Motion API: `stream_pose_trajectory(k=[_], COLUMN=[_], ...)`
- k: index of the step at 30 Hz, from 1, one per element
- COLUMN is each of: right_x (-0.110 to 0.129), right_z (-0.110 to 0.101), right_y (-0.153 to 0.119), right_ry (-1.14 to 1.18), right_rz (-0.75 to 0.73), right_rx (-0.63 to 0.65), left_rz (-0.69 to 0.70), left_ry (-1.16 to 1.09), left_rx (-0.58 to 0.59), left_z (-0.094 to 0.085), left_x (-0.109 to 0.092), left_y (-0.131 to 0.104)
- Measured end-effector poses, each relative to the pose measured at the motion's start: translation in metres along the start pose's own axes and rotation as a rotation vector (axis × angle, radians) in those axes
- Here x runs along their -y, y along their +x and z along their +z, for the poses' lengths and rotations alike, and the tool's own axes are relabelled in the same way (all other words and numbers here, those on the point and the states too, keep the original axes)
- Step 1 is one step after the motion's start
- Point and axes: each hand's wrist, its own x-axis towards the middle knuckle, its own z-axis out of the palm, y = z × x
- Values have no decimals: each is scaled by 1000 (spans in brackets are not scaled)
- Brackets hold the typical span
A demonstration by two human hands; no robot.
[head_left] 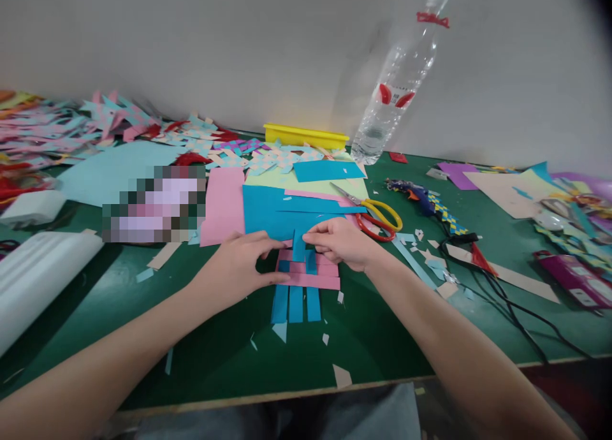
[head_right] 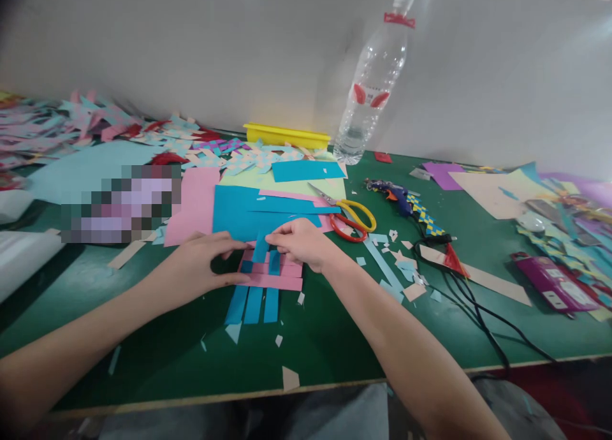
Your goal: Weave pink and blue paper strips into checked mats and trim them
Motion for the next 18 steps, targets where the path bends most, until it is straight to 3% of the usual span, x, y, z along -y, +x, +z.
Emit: stream_pose_trajectory(k=[7,12,18], right_x=[-1,-11,-13], right_z=[4,1,3], right_y=[5,13,19], right_ry=[-184,-341,-449], right_rz=[-97,-225,-253], right_rx=[-179,-244,-311], left_rz=[0,-6,-21], left_ry=[-19,-29,-44], left_rx=[45,51,74], left_z=[2,1,1], left_x=[-1,-1,-1], left_y=[1,2,2])
